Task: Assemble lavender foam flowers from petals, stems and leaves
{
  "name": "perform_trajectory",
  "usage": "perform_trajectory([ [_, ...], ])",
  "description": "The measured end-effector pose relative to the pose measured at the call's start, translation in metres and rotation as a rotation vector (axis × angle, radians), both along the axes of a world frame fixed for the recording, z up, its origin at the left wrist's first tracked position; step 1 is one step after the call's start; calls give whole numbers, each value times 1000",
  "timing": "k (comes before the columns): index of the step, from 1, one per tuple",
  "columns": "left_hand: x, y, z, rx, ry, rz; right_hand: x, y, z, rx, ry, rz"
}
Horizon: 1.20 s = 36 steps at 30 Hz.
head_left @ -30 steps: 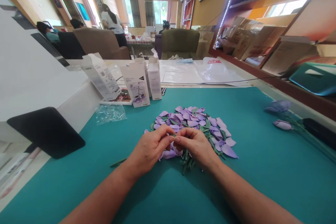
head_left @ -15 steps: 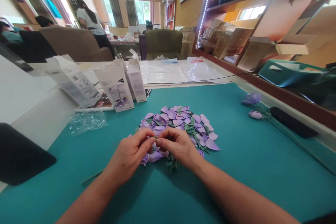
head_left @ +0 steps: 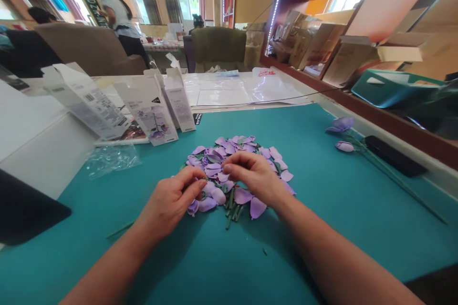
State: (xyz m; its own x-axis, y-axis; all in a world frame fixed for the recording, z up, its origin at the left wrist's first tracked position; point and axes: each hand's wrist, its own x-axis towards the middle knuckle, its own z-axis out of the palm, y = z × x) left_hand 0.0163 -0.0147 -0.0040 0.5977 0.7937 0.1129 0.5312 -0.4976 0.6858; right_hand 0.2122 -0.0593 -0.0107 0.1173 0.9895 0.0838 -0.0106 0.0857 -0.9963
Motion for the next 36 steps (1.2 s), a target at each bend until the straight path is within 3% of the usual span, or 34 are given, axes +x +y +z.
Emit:
perform_trajectory([
  [5,1,1,2,-38,-17,1,29,-1,10,16,-68,-152],
  [9,-1,4,2,-27,-30,21,39,-6,7,2,-218,-199],
  [15,-2,6,1,6,-33,19,40,-7,-13,-11,-753,-111],
  [20,-3,7,2,17,-25,29,38,-3,-27,90,-1115,-58],
  [36,-1,5,3,15,-30,25,27,3,-37,102,-1506,10],
])
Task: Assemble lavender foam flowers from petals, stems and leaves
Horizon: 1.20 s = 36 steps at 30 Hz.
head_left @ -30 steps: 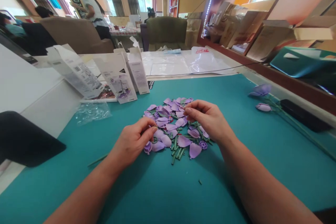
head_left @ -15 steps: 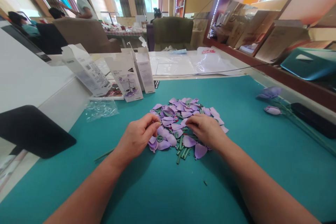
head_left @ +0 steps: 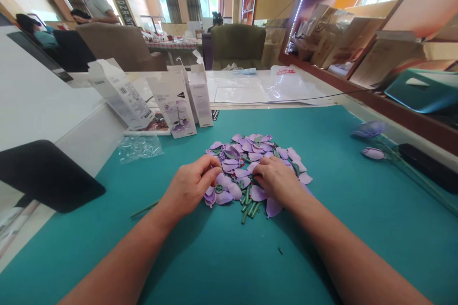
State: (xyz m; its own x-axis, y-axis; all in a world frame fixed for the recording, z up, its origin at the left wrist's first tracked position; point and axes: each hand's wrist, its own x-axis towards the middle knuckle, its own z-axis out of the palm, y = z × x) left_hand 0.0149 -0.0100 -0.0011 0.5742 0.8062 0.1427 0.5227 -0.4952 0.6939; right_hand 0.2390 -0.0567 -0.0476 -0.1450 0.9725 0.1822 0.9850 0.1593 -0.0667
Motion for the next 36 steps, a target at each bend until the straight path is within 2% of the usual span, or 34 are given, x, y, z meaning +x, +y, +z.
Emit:
perform_trajectory([
  [4,0,-1,1,8,2,3,-1,0,1,-18,-75,-20],
  [7,-1,0,2,21,2,17,-1,-2,2,18,5,-27],
  [11,-3,1,2,24,-20,31,-8,-4,2,34,217,117],
  [15,-4,2,2,17,-42,48,-15,-5,1,-33,223,204],
  [23,-7,4,3,26,-44,45,7,-1,-2,-33,174,118],
  [26,-8,5,3,27,-52,55,15,4,1,-16,173,45],
  [28,-8,6,3,29,-58,64,15,9,5,-9,179,45],
  [36,-8,7,3,23,-98,83,-11,36,16,-33,209,260],
])
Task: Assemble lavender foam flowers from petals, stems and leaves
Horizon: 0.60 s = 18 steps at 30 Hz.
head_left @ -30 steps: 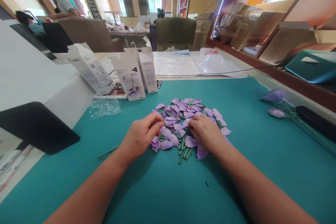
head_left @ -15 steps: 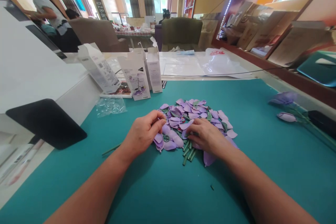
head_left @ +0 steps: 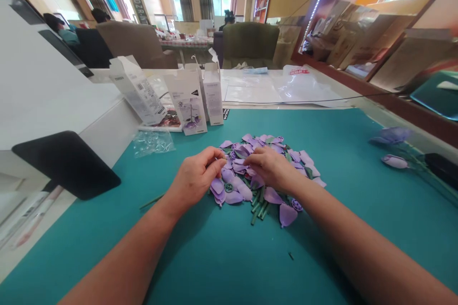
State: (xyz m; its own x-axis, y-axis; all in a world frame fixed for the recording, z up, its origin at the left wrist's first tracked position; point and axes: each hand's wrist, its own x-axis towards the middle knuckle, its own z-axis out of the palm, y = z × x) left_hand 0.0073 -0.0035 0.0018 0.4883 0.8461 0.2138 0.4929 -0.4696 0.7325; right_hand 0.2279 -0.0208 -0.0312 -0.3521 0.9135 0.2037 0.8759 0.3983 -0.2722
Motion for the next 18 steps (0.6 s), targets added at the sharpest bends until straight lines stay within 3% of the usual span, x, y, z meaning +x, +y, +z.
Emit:
perform_trajectory([
  [8,0,1,-3,0,16,-5,-17,16,-6,12,-70,86],
  [18,0,3,-4,-9,32,-1,2,13,-5,-54,-145,-20],
])
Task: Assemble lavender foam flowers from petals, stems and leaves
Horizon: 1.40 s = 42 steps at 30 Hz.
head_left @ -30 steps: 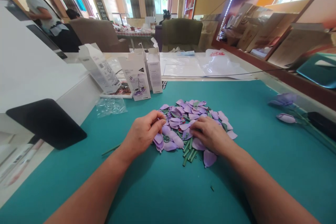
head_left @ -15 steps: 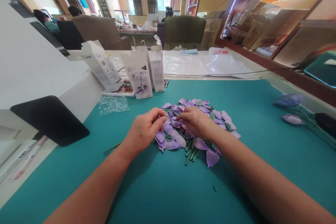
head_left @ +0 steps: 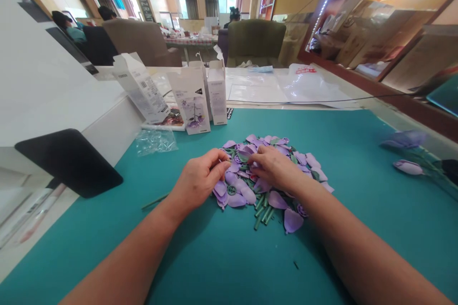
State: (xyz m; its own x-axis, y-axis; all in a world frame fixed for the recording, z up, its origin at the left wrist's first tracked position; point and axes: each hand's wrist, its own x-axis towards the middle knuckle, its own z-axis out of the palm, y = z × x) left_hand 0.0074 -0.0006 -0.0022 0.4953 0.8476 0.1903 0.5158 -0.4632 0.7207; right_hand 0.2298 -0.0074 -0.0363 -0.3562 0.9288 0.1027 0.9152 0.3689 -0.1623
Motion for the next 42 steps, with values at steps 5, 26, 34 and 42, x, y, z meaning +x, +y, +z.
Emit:
perform_trajectory([
  [5,1,0,1,-9,4,4,12,-3,8,-61,-45,-52],
  [26,-5,4,6,-24,-26,68,-22,1,-7,86,-95,67],
  [34,-7,5,5,-27,-38,74,2,-5,6,-42,-108,-36],
  [42,-7,4,4,-33,-47,65,21,-3,17,-145,-177,-118],
])
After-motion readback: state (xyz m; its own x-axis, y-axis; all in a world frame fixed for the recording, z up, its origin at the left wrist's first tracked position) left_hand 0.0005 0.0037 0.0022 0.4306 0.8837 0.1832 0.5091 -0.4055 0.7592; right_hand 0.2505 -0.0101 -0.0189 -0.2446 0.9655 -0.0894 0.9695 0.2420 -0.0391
